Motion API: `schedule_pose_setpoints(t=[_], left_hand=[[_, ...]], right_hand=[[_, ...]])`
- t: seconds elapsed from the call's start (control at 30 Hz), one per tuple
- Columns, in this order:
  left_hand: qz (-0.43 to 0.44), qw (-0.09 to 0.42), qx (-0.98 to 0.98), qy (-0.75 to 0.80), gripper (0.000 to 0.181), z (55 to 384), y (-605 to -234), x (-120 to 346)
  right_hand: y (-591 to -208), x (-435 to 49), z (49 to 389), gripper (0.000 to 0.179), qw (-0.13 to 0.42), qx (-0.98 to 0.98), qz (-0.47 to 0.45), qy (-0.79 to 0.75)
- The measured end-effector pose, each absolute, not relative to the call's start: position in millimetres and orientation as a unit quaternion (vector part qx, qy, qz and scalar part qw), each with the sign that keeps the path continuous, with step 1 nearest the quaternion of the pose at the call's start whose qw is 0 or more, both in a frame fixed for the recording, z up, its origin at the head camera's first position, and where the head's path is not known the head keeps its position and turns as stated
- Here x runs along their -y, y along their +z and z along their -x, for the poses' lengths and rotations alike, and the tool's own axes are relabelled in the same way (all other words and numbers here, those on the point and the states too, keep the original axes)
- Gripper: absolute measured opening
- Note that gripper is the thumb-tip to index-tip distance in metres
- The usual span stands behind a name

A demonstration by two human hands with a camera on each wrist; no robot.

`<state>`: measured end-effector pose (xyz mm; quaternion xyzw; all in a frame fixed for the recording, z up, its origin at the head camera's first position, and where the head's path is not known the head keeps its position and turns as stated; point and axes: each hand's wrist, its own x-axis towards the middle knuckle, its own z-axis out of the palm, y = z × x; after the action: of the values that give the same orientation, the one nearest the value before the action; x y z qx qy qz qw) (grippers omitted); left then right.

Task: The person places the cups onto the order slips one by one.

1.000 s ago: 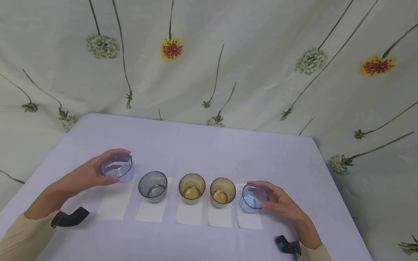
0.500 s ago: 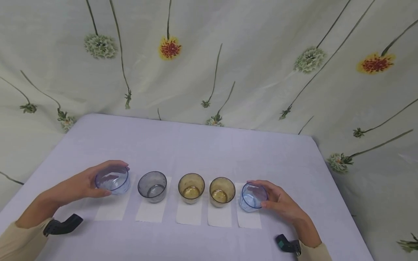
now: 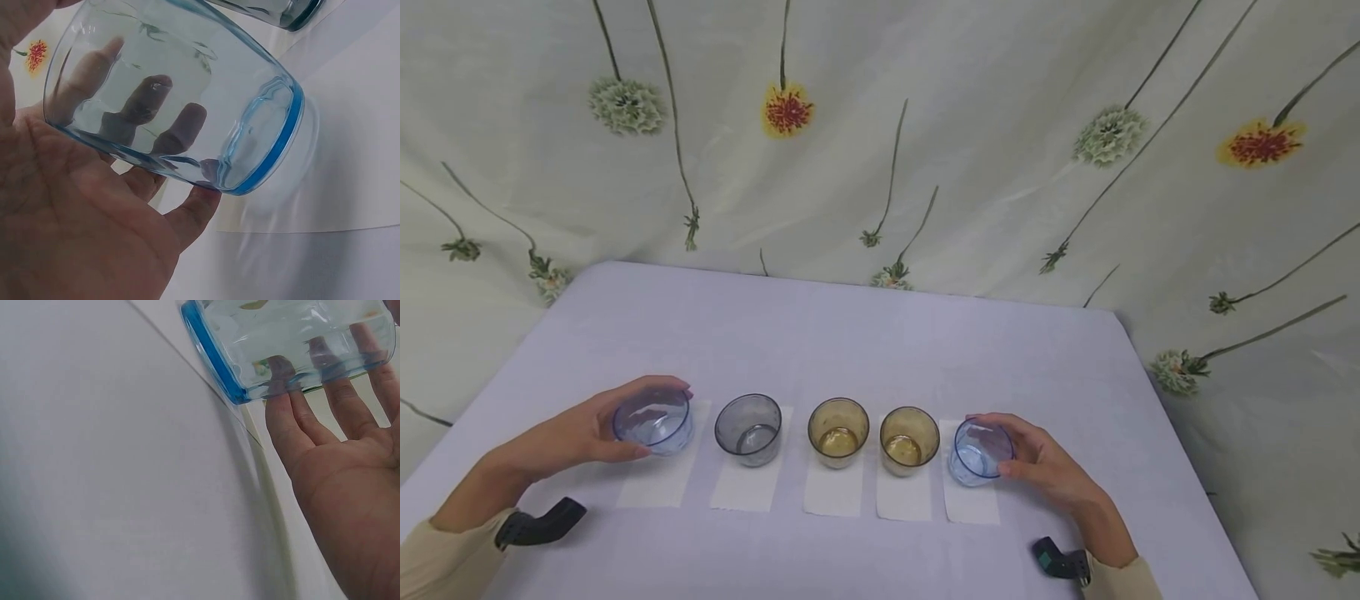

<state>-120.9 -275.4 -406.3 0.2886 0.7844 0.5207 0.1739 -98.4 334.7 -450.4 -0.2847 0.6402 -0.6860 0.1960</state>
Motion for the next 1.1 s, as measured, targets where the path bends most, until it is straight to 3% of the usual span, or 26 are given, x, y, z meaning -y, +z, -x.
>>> schedule_pose_setpoints(t=[1.1], left_hand=[[-0.272,0.182,-0.784,0.528,0.072,120,-417,281]], right_hand=[[-451,-333,100,0.056,0.189,-0.615,0.328,-0.692]])
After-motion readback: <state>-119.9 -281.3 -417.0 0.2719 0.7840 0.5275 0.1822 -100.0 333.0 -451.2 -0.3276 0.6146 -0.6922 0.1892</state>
